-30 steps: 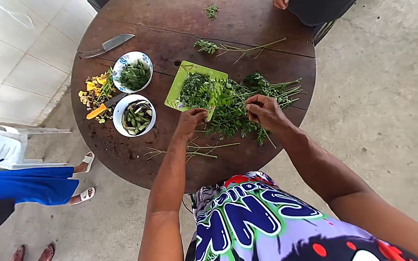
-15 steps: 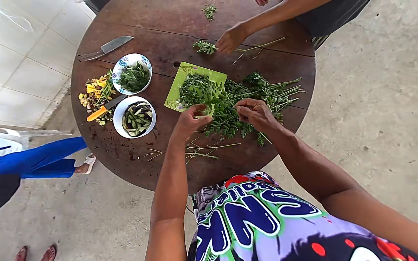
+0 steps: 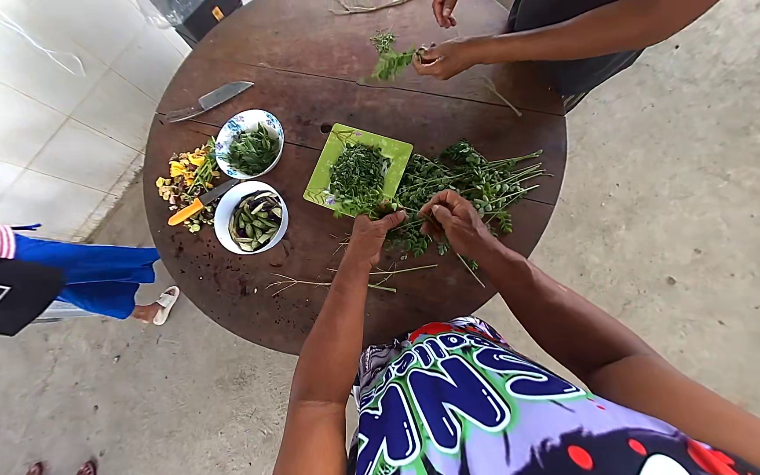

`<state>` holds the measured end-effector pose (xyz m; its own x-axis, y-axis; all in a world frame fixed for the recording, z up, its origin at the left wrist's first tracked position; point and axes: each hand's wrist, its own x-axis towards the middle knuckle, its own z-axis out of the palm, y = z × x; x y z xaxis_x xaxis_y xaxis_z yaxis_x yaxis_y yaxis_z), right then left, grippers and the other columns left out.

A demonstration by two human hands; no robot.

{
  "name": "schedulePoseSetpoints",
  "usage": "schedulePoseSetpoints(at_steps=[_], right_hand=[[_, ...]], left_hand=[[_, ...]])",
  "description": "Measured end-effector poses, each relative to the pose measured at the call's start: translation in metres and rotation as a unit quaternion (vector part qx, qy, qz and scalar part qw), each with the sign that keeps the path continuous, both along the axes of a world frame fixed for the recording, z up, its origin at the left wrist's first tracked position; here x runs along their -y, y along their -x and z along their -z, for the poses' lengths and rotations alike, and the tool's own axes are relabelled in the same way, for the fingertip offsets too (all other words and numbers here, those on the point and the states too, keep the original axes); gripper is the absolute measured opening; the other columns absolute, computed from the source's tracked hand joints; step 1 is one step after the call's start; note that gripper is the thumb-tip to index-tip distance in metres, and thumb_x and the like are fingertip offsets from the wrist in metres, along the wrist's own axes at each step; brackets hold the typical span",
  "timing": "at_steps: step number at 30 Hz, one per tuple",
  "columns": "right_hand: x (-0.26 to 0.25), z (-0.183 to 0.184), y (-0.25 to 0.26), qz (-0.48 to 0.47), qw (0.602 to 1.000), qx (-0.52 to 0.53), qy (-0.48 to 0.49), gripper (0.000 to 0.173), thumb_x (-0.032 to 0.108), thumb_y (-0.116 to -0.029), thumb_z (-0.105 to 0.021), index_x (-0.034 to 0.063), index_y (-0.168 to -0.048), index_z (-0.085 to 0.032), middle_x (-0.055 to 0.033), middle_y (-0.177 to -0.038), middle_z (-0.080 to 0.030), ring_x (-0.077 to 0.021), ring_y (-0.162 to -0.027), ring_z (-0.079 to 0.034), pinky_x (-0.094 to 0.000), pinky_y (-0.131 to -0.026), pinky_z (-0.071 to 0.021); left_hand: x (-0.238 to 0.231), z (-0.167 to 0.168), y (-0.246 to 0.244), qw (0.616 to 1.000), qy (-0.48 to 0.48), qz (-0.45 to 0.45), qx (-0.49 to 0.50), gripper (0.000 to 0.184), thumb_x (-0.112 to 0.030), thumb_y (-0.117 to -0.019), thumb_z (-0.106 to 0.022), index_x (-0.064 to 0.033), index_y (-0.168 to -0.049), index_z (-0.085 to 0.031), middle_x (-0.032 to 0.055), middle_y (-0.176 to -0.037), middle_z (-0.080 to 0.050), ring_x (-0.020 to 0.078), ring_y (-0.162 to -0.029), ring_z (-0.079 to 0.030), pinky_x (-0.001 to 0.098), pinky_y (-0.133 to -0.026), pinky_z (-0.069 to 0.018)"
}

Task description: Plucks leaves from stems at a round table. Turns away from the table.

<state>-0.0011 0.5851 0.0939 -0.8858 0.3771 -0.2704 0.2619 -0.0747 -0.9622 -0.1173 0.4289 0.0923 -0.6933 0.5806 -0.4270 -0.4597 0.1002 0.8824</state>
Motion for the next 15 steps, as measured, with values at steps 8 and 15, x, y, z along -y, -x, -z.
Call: schedulePoseSetpoints(at_steps=[8,15], right_hand=[[0.007,-0.001,0.010,-0.014,0.999,-0.029,0.008,0.011,0.008,-0.1010,-0.063,-0.0008,-0.108,-0.064,-0.0064,-0.087,-0.065,-0.0101,-0.069,-0.061,-0.0264,-0.065,-0.0546],[0.008,-0.011,0.010,-0.013,0.999,-0.029,-0.003,0.011,0.008,-0.1046,-0.057,-0.0018,-0.109,-0.059,-0.0064,-0.084,-0.061,-0.0092,-0.068,-0.060,-0.0252,-0.066,-0.0547]], left_hand=[[-0.008,-0.012,-0.005,0.994,0.046,0.059,-0.074,0.013,0.003,-0.0904,-0.074,0.0014,-0.103,-0.070,0.0079,-0.090,-0.073,0.0126,-0.075,-0.068,0.0291,-0.071,-0.0591],[-0.002,-0.007,-0.004,0.999,-0.025,0.023,-0.004,0.011,0.004,-0.0921,-0.071,0.0007,-0.103,-0.070,0.0082,-0.088,-0.072,0.0136,-0.072,-0.068,0.0287,-0.069,-0.0599]])
